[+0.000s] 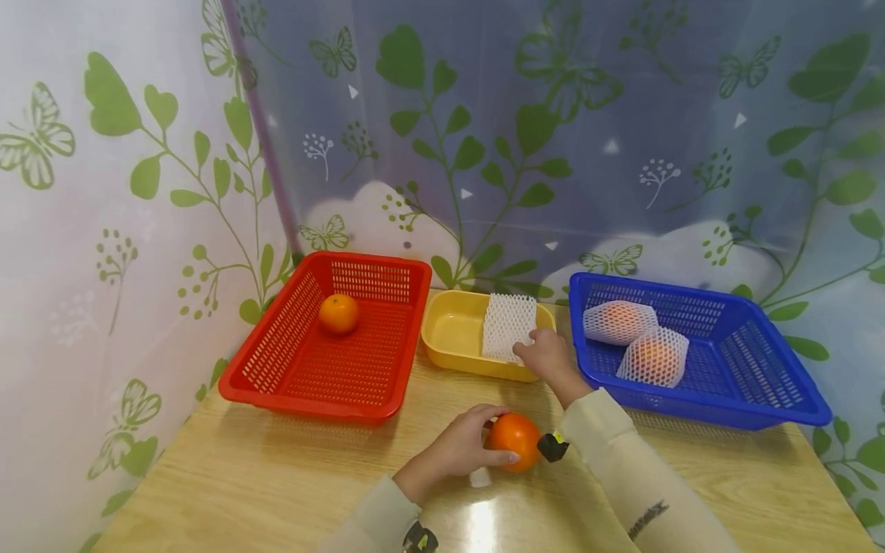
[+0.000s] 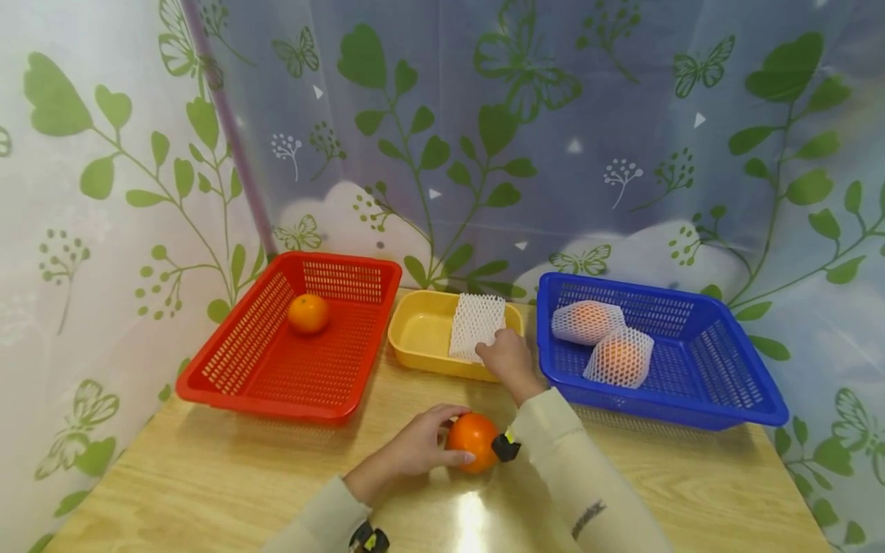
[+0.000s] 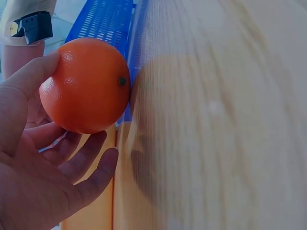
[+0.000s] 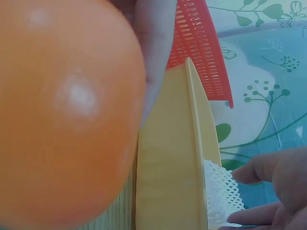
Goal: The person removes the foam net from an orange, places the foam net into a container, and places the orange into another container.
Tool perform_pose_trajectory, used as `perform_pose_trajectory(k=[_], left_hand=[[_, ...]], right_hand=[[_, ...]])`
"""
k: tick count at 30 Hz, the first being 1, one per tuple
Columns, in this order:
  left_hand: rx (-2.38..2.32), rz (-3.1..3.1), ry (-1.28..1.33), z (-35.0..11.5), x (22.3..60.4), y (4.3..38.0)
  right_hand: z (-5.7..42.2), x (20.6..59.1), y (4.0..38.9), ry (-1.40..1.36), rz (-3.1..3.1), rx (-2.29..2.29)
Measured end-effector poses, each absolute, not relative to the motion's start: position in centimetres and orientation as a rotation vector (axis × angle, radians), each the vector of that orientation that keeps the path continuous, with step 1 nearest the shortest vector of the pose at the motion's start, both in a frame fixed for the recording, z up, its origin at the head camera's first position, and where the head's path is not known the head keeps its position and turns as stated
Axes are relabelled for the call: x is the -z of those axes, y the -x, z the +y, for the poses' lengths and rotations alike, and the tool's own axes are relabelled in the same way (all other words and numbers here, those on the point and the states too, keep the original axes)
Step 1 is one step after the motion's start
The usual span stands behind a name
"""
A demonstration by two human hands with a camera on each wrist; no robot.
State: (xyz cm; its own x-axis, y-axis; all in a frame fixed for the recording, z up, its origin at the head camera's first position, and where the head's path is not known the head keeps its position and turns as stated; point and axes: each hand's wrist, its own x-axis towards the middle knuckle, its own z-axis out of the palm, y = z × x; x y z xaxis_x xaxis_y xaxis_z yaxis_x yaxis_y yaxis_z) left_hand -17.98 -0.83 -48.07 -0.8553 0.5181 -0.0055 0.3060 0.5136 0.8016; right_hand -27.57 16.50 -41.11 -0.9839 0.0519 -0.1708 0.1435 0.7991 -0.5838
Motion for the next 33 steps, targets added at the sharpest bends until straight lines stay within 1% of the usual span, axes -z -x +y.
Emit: perform_pose_trajectory(k=[5, 15, 18, 25, 33], left_hand=[[-1.251, 2.518, -0.693, -0.9, 48.0, 17.9], [-1.321, 2.412, -0.719, -1.1, 48.4, 17.8], [-1.327, 2.412, -0.739, -1.2, 48.5, 17.8], [-1.265, 2.424, -0.767, -2.0, 48.1, 17.4], [-1.090, 2.356, -0.935, -4.6, 46.1, 16.2]], right_hand=[[16.5, 41.3, 27.4, -0.162, 2.841, 0.950], [15.9, 41.6, 27.2, -0.036, 2.877, 1.073], [15.7, 41.8, 27.2, 0.047, 2.898, 1.080], [14.5, 42.3, 27.2, 0.374, 2.882, 1.144], [12.3, 42.7, 27.0, 0.550, 2.852, 1.162]])
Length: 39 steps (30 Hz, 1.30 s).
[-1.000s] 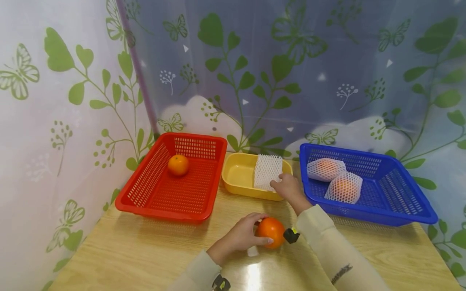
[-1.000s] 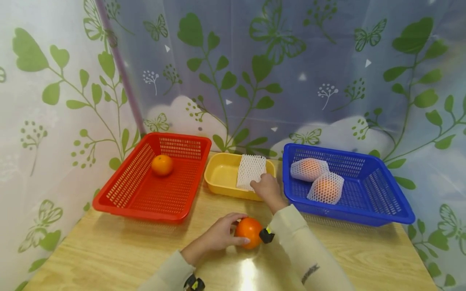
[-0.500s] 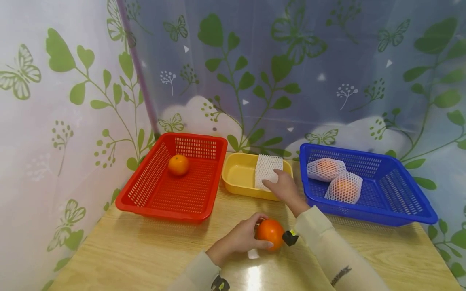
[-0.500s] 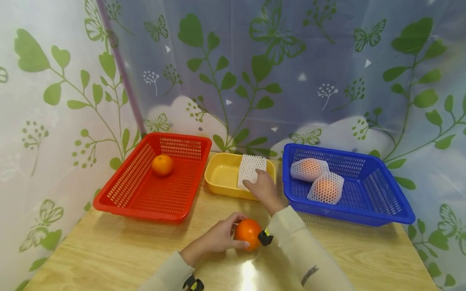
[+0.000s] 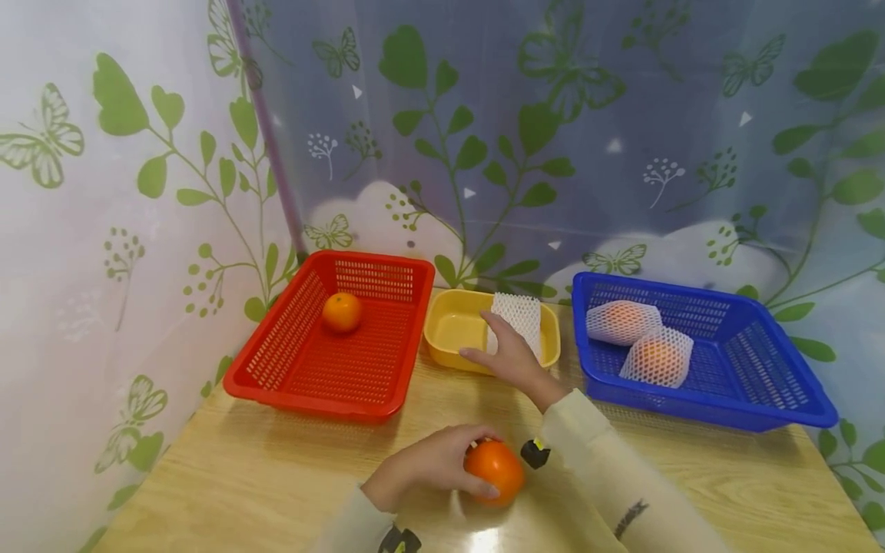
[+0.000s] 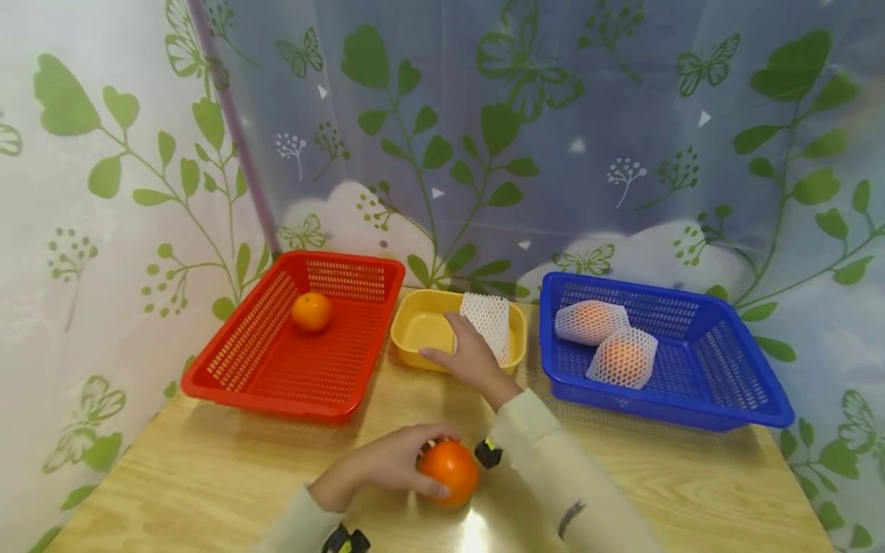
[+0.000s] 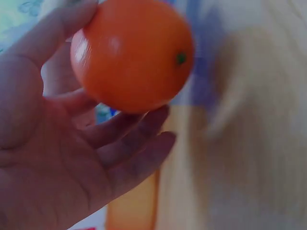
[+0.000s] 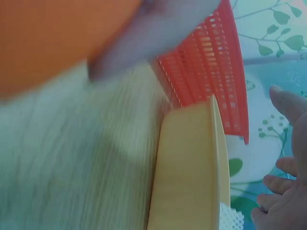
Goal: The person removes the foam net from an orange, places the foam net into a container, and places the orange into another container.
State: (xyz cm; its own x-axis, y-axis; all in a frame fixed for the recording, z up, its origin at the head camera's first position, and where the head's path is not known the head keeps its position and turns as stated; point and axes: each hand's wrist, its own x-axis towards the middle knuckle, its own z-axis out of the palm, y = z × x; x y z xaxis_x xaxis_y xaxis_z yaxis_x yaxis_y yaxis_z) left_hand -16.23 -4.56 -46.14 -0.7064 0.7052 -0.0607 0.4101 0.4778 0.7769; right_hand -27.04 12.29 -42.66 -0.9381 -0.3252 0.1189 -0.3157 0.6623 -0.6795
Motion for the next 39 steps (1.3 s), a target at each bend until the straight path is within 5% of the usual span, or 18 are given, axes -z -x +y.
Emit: perform_pose_trajectory(k=[21, 39], left_hand=[[-1.226, 1.991, -1.246, -13.9, 38.5, 17.6], [-1.318, 2.246, -0.975, -17.6, 34.1, 20.9]], right_hand=[[4.9, 43.6, 24.5, 0.990, 2.741, 1.061], [4.4, 43.4, 24.7, 1.052, 2.705, 1.031]])
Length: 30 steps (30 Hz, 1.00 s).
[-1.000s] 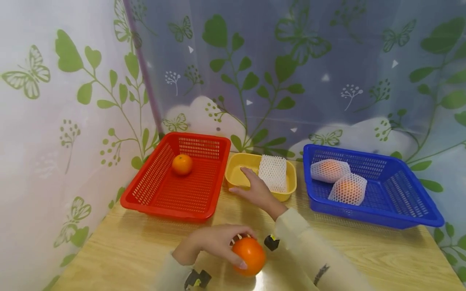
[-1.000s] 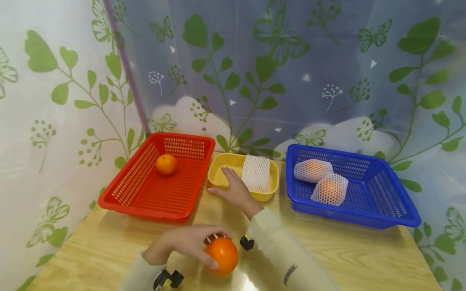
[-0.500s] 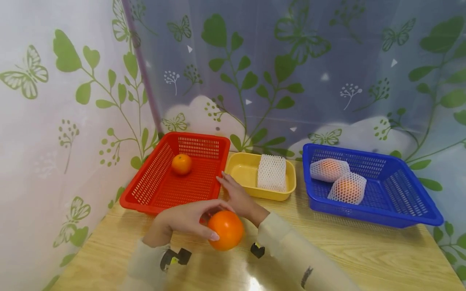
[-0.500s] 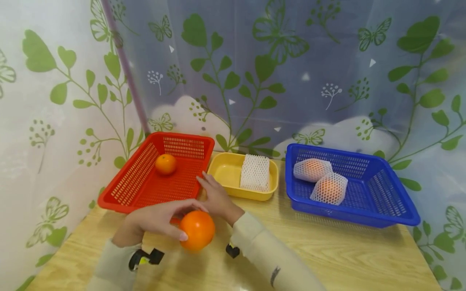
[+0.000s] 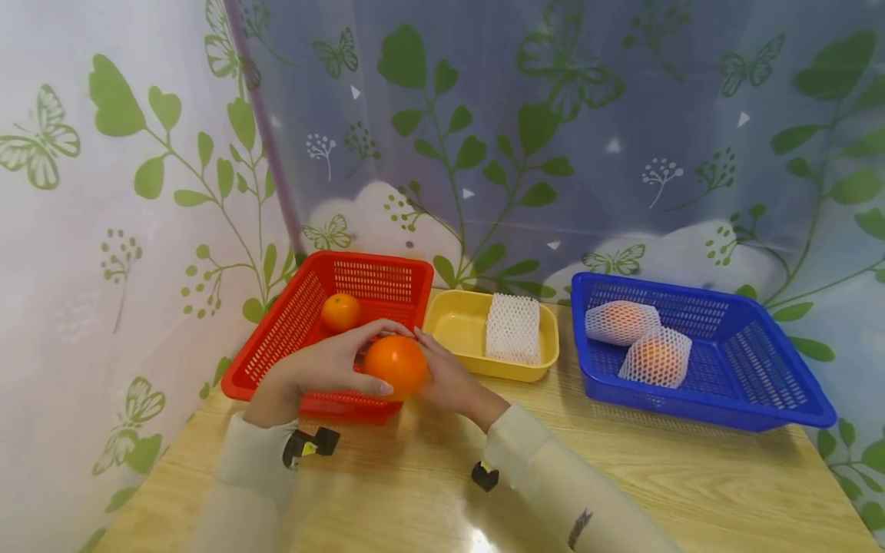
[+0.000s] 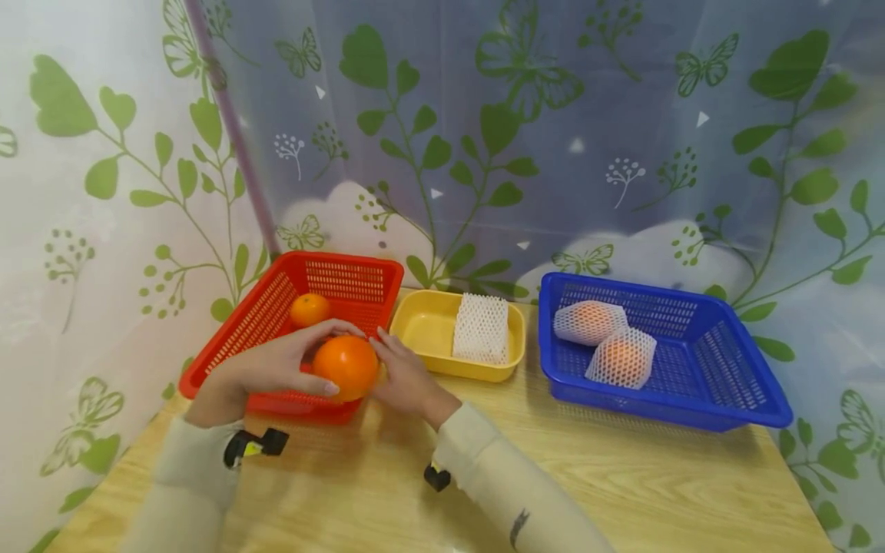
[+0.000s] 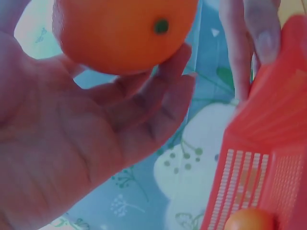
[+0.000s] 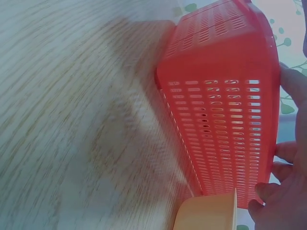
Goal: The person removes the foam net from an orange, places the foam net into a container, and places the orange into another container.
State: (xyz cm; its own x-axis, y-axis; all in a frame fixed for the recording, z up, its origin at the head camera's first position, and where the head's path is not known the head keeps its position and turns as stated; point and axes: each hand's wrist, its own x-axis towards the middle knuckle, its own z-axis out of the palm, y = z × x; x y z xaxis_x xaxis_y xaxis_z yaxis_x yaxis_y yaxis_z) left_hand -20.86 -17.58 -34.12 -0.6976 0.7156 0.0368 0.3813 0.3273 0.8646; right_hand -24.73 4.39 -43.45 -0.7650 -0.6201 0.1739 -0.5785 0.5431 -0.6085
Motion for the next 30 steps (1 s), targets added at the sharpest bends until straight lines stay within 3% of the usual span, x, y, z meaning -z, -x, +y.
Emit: perform_pose_trajectory(k=[10, 16, 30], left_hand=[[-1.169, 2.604, -0.643, -18.7, 32.6, 24.0], [-1.063, 2.746, -0.610, -18.8, 31.6, 26.2], [-0.849, 2.954, -0.355, -18.1, 34.0, 31.3]], right_hand=[[4.1, 43.3, 24.3, 0.852, 2.648, 1.018], [4.2, 43.0, 24.1, 0.837, 2.663, 0.984], [4.2, 42.9, 24.0, 0.833, 2.665, 0.968]])
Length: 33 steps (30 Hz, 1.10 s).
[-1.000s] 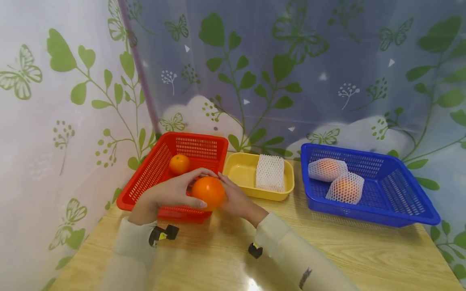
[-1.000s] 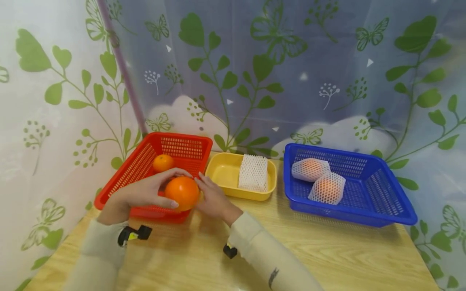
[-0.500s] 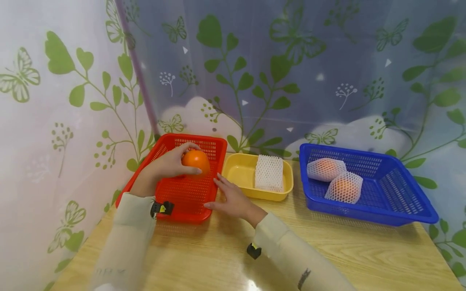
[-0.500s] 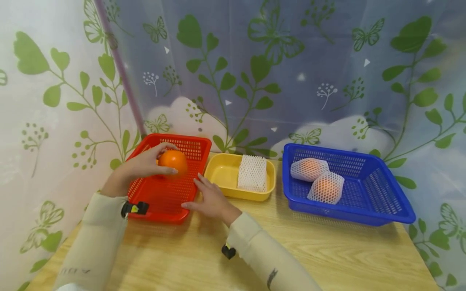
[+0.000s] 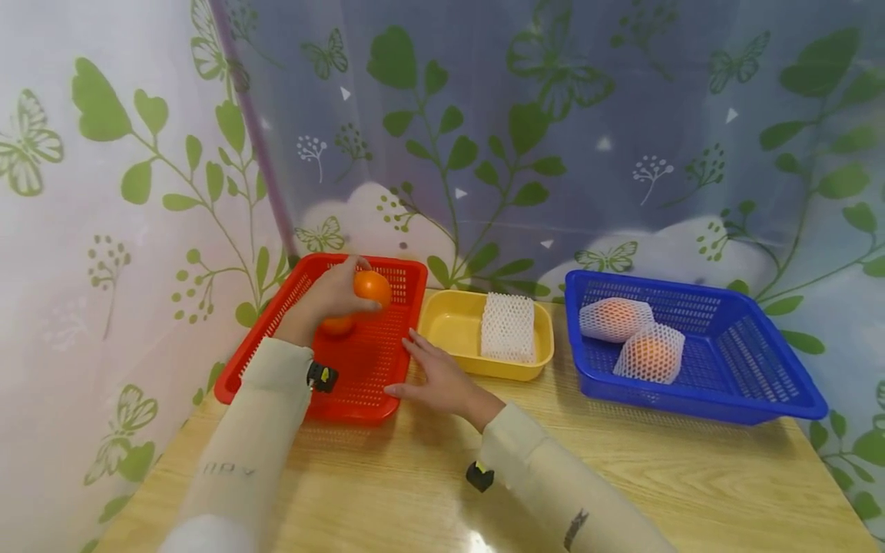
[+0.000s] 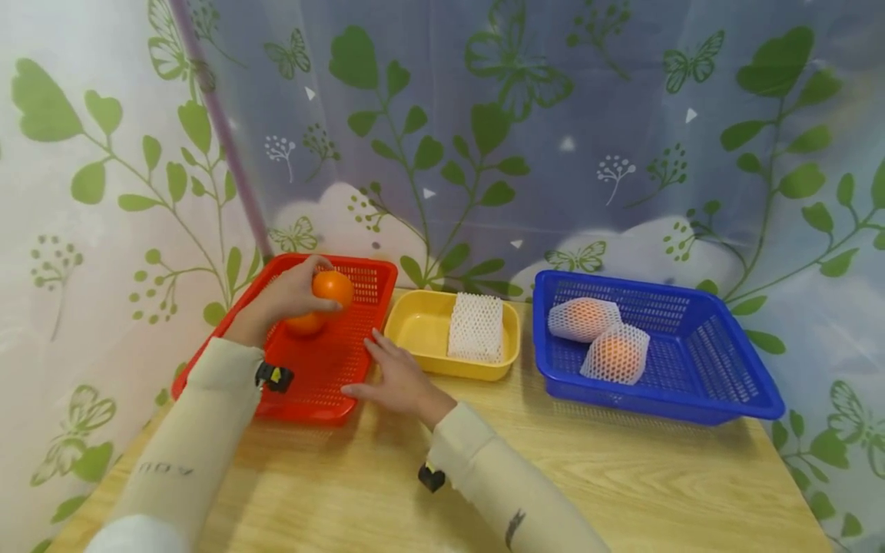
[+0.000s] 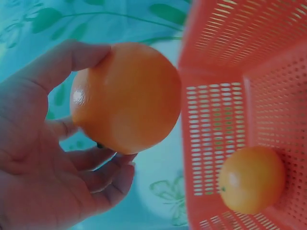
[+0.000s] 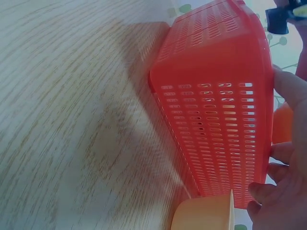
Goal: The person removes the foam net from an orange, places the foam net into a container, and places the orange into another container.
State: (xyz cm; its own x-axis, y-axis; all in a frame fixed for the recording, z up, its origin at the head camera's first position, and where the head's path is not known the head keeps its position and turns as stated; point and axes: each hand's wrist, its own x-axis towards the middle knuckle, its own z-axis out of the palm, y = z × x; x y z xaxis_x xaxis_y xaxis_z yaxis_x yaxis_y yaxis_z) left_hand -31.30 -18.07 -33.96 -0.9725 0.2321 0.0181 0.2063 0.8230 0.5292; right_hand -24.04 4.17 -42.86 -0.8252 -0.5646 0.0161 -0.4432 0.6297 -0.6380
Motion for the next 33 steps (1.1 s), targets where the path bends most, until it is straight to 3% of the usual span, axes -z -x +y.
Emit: perform_pose_trajectory(k=[10, 22, 33], left_hand=[[-0.724, 2.981, -0.231, -16.4, 36.7, 34.5], [-0.641, 2.965, -0.049, -14.6, 41.4, 35.1], [-0.586, 2.954, -0.030, -14.3, 42.7, 35.2]], right_hand=[[4.2, 42.6, 23.8, 0.793, 2.668, 0.953], [4.0, 42.6, 23.8, 0.808, 2.664, 0.951], [4.2, 42.6, 23.8, 0.795, 2.680, 0.948]])
